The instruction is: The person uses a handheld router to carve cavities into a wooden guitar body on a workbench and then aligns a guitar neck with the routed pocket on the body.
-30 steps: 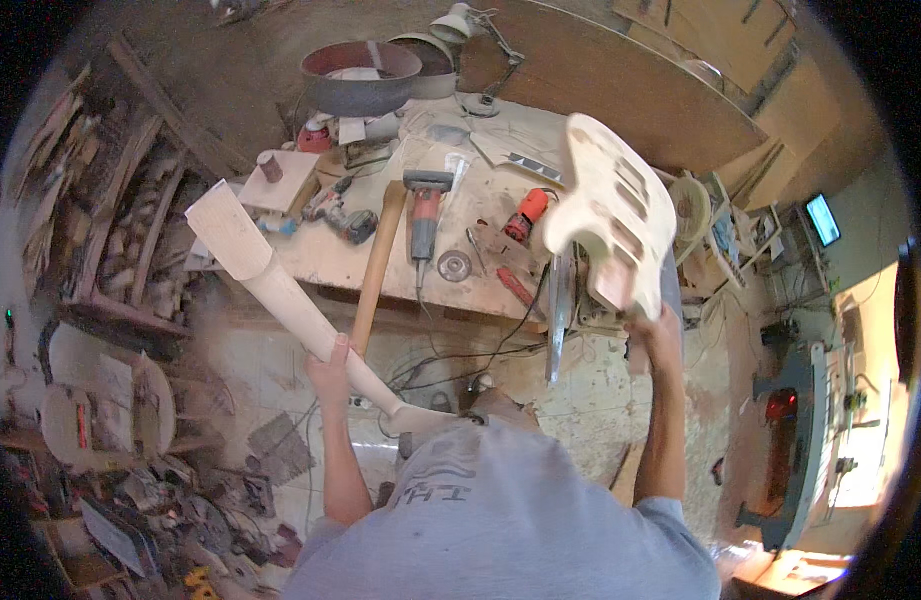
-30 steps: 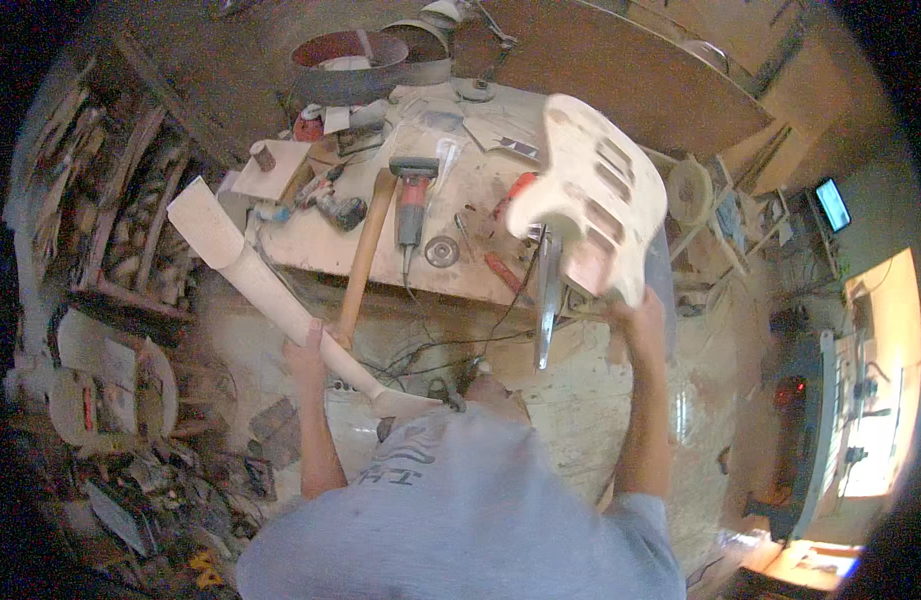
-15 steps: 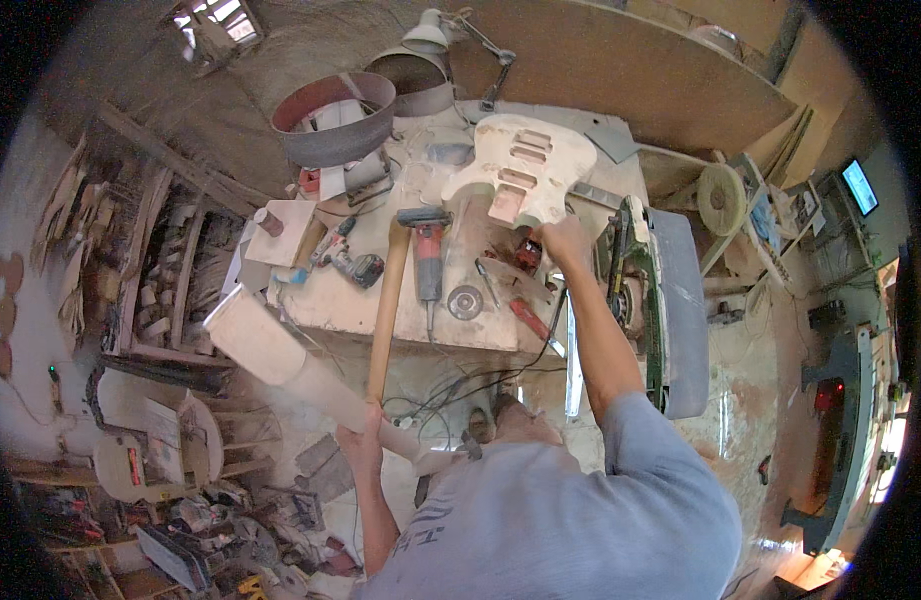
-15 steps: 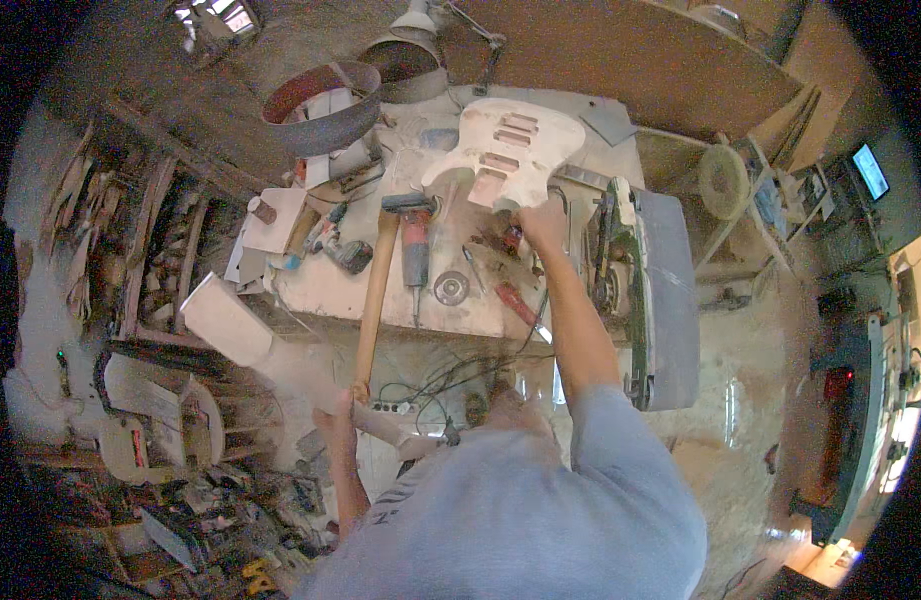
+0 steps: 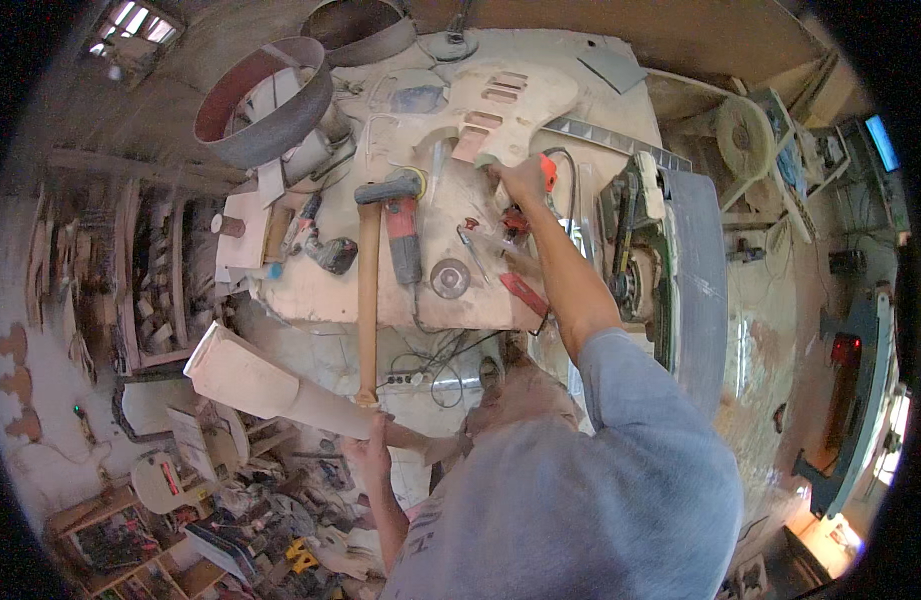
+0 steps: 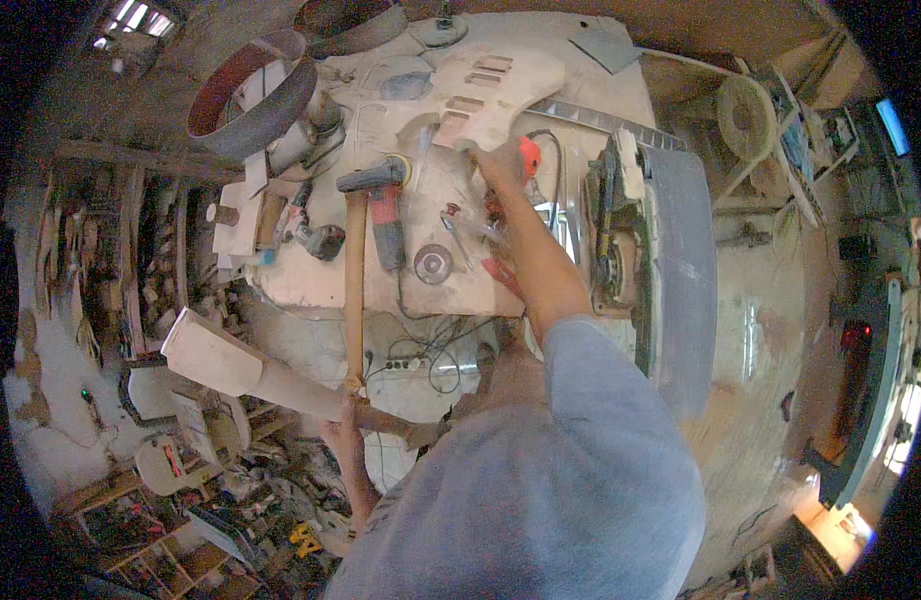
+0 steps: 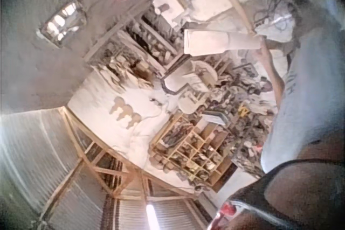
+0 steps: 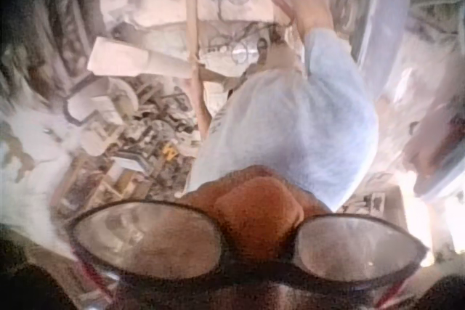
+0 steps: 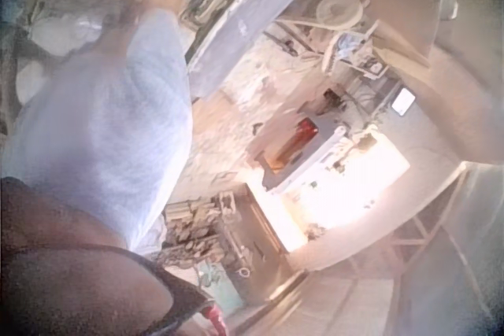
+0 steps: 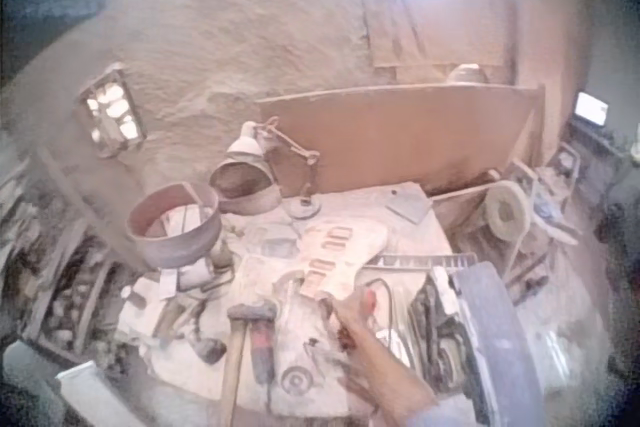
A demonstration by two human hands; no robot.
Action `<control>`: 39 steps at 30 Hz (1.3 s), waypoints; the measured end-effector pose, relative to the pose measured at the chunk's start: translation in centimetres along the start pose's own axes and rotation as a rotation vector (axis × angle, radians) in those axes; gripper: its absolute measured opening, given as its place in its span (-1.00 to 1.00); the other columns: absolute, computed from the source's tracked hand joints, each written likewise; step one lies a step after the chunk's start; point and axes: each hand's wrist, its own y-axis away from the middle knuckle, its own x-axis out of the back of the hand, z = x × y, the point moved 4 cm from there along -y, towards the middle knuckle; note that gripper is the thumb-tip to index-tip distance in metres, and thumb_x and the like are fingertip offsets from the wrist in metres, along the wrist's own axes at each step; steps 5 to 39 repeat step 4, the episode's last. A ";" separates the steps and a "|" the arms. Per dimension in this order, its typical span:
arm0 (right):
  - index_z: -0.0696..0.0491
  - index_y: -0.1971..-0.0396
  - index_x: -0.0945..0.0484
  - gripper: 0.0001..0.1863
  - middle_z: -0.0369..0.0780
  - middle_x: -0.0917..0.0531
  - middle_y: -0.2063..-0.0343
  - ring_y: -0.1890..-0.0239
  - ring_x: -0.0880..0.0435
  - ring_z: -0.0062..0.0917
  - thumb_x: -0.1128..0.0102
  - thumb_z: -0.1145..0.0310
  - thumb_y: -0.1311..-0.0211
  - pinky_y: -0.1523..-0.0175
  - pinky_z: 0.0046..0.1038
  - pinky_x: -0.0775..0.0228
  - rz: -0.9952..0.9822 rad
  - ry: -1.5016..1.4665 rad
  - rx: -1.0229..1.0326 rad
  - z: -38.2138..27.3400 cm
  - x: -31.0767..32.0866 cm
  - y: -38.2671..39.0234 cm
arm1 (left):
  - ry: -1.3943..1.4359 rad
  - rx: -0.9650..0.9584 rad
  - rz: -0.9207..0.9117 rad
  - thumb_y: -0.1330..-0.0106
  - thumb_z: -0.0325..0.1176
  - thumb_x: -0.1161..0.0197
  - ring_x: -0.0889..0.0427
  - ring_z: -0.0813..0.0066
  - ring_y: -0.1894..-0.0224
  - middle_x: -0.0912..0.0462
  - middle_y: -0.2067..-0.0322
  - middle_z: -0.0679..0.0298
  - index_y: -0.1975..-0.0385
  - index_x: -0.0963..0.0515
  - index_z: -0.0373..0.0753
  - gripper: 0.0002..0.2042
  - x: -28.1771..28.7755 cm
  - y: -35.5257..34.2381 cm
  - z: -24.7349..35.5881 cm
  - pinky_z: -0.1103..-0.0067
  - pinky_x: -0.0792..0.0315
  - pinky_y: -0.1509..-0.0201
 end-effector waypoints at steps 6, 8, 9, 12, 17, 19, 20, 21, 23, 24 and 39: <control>0.05 -0.29 -0.43 -0.18 0.01 -0.71 -0.09 -0.14 -0.68 0.01 -0.43 -0.11 -0.12 -0.27 -0.17 -0.47 -0.189 -0.052 -0.008 2.6 1.7 0.2 | -0.029 -0.019 -0.067 -0.43 -0.38 -0.37 -0.73 0.44 0.24 -0.77 0.33 0.15 0.13 -0.68 -0.41 -0.80 -1.6 -1.1 0.3 0.47 -0.57 0.02; 0.05 -0.29 -0.43 -0.18 0.01 -0.71 -0.09 -0.14 -0.68 0.01 -0.43 -0.11 -0.12 -0.27 -0.17 -0.47 -0.189 -0.052 -0.008 2.6 1.7 0.2 | -0.029 -0.019 -0.067 -0.43 -0.38 -0.37 -0.73 0.44 0.24 -0.77 0.33 0.15 0.13 -0.68 -0.41 -0.80 -1.6 -1.1 0.3 0.47 -0.57 0.02; 0.05 -0.29 -0.43 -0.18 0.01 -0.71 -0.09 -0.14 -0.68 0.01 -0.43 -0.11 -0.12 -0.27 -0.17 -0.47 -0.189 -0.052 -0.008 2.6 1.7 0.2 | -0.029 -0.019 -0.067 -0.43 -0.38 -0.37 -0.73 0.44 0.24 -0.77 0.33 0.15 0.13 -0.68 -0.41 -0.80 -1.6 -1.1 0.3 0.47 -0.57 0.02; 0.05 -0.29 -0.43 -0.18 0.01 -0.71 -0.09 -0.14 -0.68 0.01 -0.43 -0.11 -0.12 -0.27 -0.17 -0.47 -0.189 -0.052 -0.008 2.6 1.7 0.2 | -0.029 -0.019 -0.067 -0.43 -0.38 -0.37 -0.73 0.44 0.24 -0.77 0.33 0.15 0.13 -0.68 -0.41 -0.80 -1.6 -1.1 0.3 0.47 -0.57 0.02; 0.05 -0.29 -0.43 -0.18 0.01 -0.71 -0.09 -0.14 -0.68 0.01 -0.43 -0.11 -0.12 -0.27 -0.17 -0.47 -0.189 -0.052 -0.008 2.6 1.7 0.2 | -0.029 -0.019 -0.067 -0.43 -0.38 -0.37 -0.73 0.44 0.24 -0.77 0.33 0.15 0.13 -0.68 -0.41 -0.80 -1.6 -1.1 0.3 0.47 -0.57 0.02; 0.05 -0.29 -0.43 -0.18 0.01 -0.71 -0.09 -0.14 -0.68 0.01 -0.43 -0.11 -0.12 -0.27 -0.17 -0.47 -0.189 -0.052 -0.008 2.6 1.7 0.2 | -0.029 -0.019 -0.067 -0.43 -0.38 -0.37 -0.73 0.44 0.24 -0.77 0.33 0.15 0.13 -0.68 -0.41 -0.80 -1.6 -1.1 0.3 0.47 -0.57 0.02; 0.05 -0.29 -0.43 -0.18 0.01 -0.71 -0.09 -0.14 -0.68 0.01 -0.43 -0.11 -0.12 -0.27 -0.17 -0.47 -0.189 -0.052 -0.008 2.6 1.7 0.2 | -0.029 -0.019 -0.067 -0.43 -0.38 -0.37 -0.73 0.44 0.24 -0.77 0.33 0.15 0.13 -0.68 -0.41 -0.80 -1.6 -1.1 0.3 0.47 -0.57 0.02; 0.05 -0.29 -0.43 -0.18 0.01 -0.71 -0.09 -0.14 -0.68 0.01 -0.43 -0.11 -0.12 -0.27 -0.17 -0.47 -0.189 -0.052 -0.008 2.6 1.7 0.2 | -0.029 -0.019 -0.067 -0.43 -0.38 -0.37 -0.73 0.44 0.24 -0.77 0.33 0.15 0.13 -0.68 -0.41 -0.80 -1.6 -1.1 0.3 0.47 -0.57 0.02; 0.05 -0.29 -0.43 -0.18 0.01 -0.71 -0.09 -0.14 -0.68 0.01 -0.43 -0.11 -0.12 -0.27 -0.17 -0.47 -0.189 -0.052 -0.008 2.6 1.7 0.2 | -0.029 -0.019 -0.067 -0.43 -0.38 -0.37 -0.73 0.44 0.24 -0.77 0.33 0.15 0.13 -0.68 -0.41 -0.80 -1.6 -1.1 0.3 0.47 -0.57 0.02; 0.05 -0.29 -0.43 -0.18 0.01 -0.71 -0.09 -0.14 -0.68 0.01 -0.43 -0.11 -0.12 -0.27 -0.17 -0.47 -0.189 -0.052 -0.008 2.6 1.7 0.2 | -0.029 -0.019 -0.067 -0.43 -0.38 -0.37 -0.73 0.44 0.24 -0.77 0.33 0.15 0.13 -0.68 -0.41 -0.80 -1.6 -1.1 0.3 0.47 -0.57 0.02; 0.05 -0.29 -0.43 -0.18 0.01 -0.71 -0.09 -0.14 -0.68 0.01 -0.43 -0.11 -0.12 -0.27 -0.17 -0.47 -0.189 -0.052 -0.008 2.6 1.7 0.2 | -0.029 -0.019 -0.067 -0.43 -0.38 -0.37 -0.73 0.44 0.24 -0.77 0.33 0.15 0.13 -0.68 -0.41 -0.80 -1.6 -1.1 0.3 0.47 -0.57 0.02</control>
